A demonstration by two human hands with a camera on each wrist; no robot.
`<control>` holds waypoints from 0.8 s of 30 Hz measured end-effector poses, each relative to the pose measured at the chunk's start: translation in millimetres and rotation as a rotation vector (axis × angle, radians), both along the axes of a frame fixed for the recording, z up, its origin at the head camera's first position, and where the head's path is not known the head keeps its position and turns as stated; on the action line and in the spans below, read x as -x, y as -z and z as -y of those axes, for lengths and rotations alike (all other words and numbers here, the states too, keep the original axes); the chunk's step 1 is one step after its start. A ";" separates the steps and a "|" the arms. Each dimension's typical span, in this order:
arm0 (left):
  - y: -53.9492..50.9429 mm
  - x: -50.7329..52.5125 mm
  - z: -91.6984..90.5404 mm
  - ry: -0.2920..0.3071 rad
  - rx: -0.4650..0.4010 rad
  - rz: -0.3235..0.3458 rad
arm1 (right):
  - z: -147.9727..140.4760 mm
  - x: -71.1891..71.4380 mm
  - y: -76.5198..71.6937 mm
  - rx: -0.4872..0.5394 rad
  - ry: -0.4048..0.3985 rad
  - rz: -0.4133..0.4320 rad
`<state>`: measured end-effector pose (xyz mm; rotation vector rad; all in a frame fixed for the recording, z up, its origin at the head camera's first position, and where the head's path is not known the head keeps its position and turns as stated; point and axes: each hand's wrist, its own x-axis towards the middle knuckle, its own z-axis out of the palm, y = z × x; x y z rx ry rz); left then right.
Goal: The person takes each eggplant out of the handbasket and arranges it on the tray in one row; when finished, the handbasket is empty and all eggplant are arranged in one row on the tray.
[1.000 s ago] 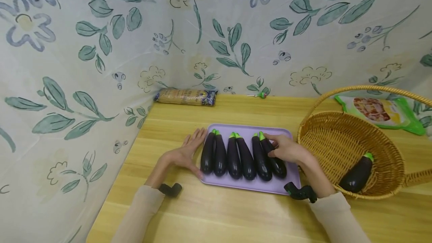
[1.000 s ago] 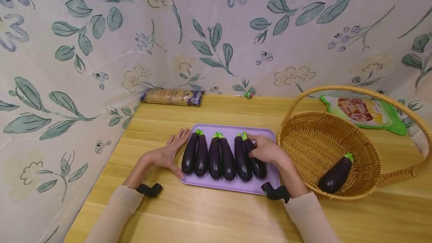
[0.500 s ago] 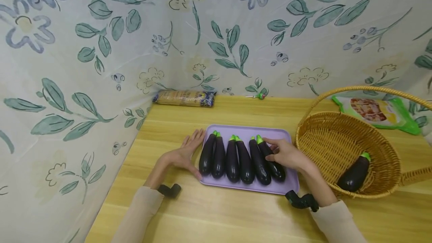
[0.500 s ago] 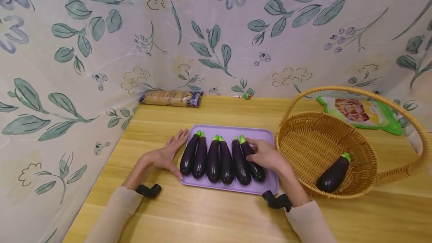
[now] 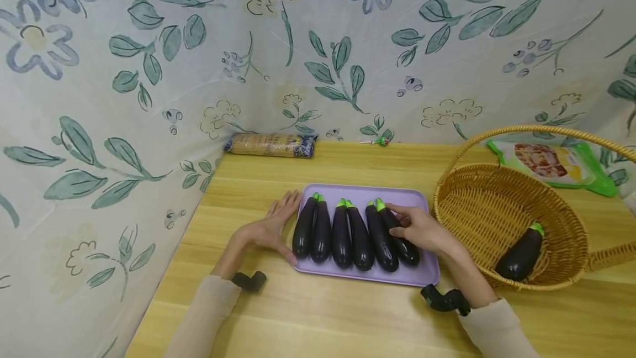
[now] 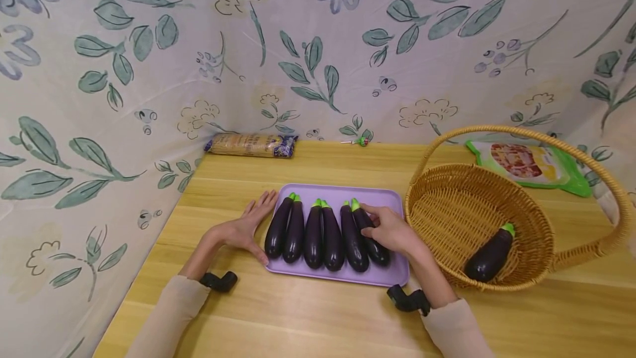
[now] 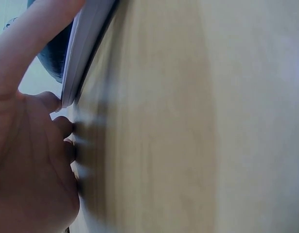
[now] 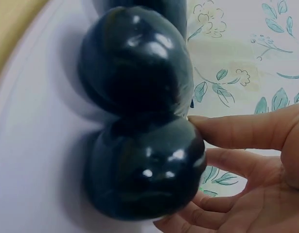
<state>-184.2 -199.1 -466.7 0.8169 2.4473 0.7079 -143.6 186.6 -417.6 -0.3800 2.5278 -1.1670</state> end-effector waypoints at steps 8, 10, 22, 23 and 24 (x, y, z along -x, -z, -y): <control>-1.2 -0.3 -0.4 -0.001 0.000 0.000 | 0.6 -4.3 -7.1 0.011 -0.016 -0.022; -1.5 -0.4 -0.6 0.000 0.004 0.000 | -1.8 -7.6 -14.3 0.017 -0.006 -0.024; -3.6 -2.1 -2.5 0.011 0.002 -0.012 | -84.8 -35.2 -61.1 -0.050 0.119 -0.091; -3.8 -2.3 -2.4 0.012 0.003 -0.013 | -96.0 -36.1 -61.9 -0.075 0.127 -0.095; -3.9 -2.4 -2.4 0.013 0.003 -0.015 | -107.1 -36.5 -62.3 -0.095 0.131 -0.097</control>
